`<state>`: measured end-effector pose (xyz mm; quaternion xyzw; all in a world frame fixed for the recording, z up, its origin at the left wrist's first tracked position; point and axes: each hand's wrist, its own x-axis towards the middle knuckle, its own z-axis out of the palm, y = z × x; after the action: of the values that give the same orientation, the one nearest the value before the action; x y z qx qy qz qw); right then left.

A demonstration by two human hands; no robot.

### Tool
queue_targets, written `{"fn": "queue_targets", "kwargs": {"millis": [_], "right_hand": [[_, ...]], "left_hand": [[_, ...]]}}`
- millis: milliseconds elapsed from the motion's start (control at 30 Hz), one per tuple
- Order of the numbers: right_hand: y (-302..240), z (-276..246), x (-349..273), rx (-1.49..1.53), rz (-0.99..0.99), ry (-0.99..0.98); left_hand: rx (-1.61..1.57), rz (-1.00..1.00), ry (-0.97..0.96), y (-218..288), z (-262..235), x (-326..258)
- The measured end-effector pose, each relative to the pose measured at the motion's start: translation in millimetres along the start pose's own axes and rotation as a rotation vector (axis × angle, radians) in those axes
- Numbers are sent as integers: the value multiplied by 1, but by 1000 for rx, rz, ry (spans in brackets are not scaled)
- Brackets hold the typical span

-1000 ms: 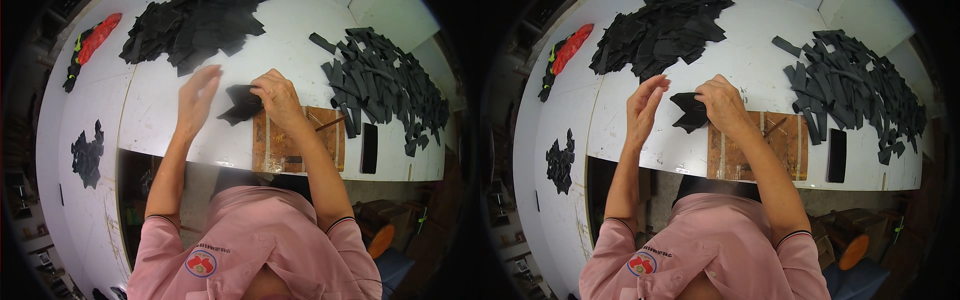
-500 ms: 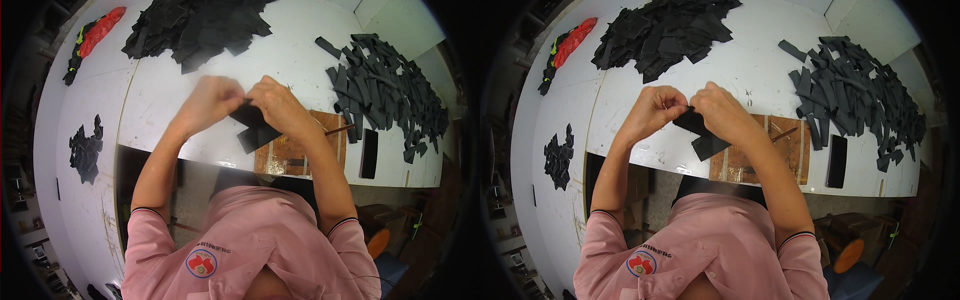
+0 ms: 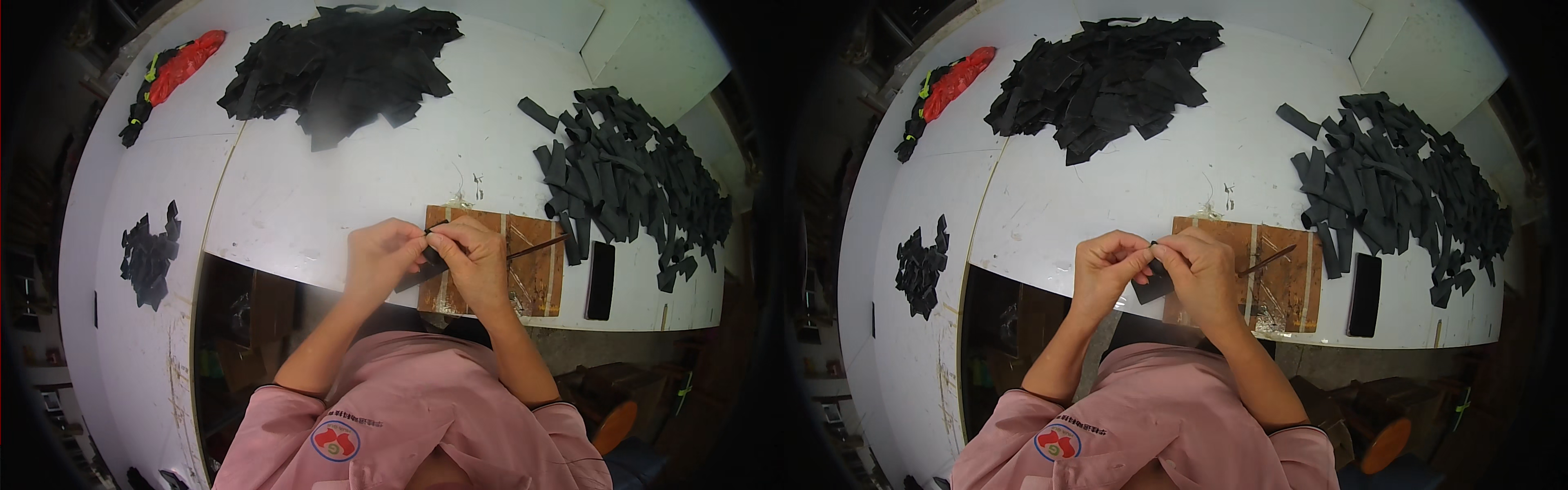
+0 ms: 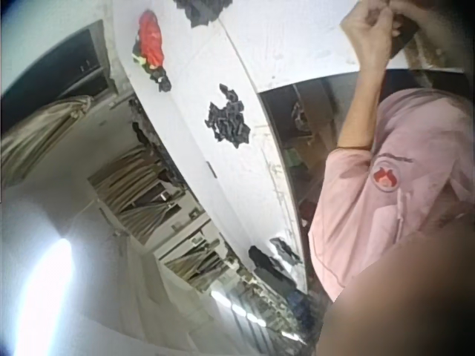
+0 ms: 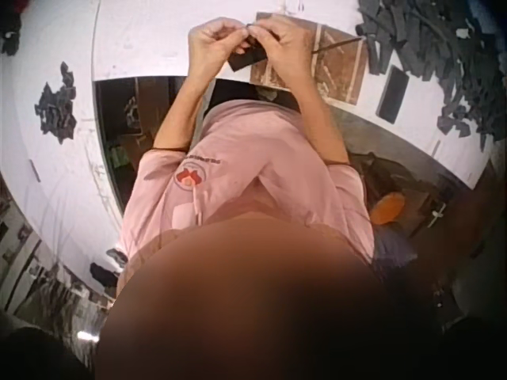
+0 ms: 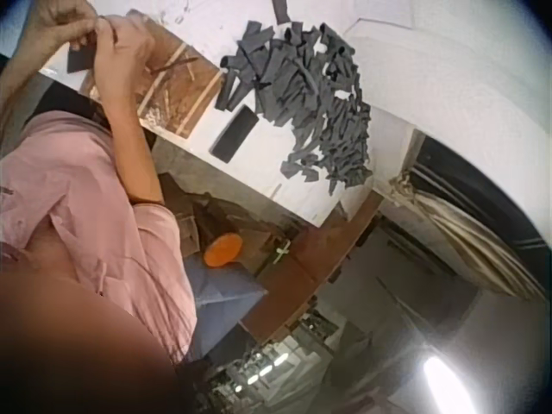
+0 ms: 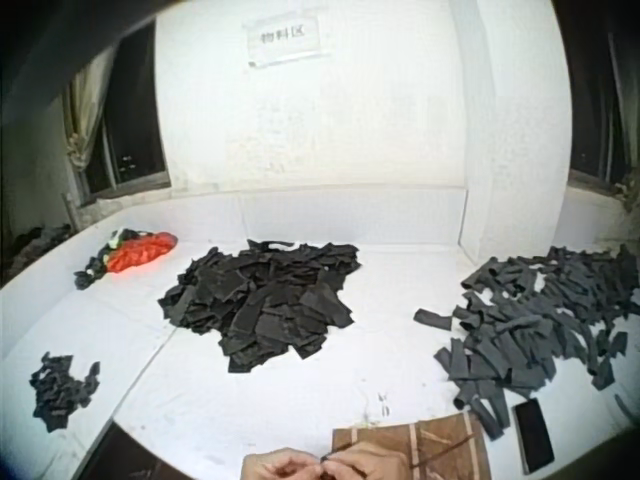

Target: Applying adhesive to small black material strips and stacking them on a workbench.

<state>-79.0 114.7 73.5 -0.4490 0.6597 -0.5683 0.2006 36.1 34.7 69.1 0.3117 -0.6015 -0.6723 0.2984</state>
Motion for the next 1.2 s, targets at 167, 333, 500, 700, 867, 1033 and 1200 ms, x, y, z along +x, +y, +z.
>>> {"fn": "queue_targets", "kwargs": {"millis": [167, 333, 500, 700, 867, 1033, 1200], "right_hand": [[-20, 2, -7, -223, -82, 203], [-15, 0, -9, 102, -3, 42], [-17, 5, -7, -294, -328, 104], [6, 10, -12, -323, -193, 159], [16, 0, -15, 293, 156, -13], [12, 11, -25, 1174, 559, -188], [21, 4, -27, 835, 463, -184]], "left_hand": [[-156, -32, 29, 3, 0, -8], [-153, 70, -71, 7, 4, -15], [421, 456, 305, -4, 23, -23], [-442, -178, 215, -1, 13, -10], [-859, -284, -207, 4, -2, -13], [-234, -63, 147, -1, 16, -13], [56, 157, 281, -11, 25, -20]]}}
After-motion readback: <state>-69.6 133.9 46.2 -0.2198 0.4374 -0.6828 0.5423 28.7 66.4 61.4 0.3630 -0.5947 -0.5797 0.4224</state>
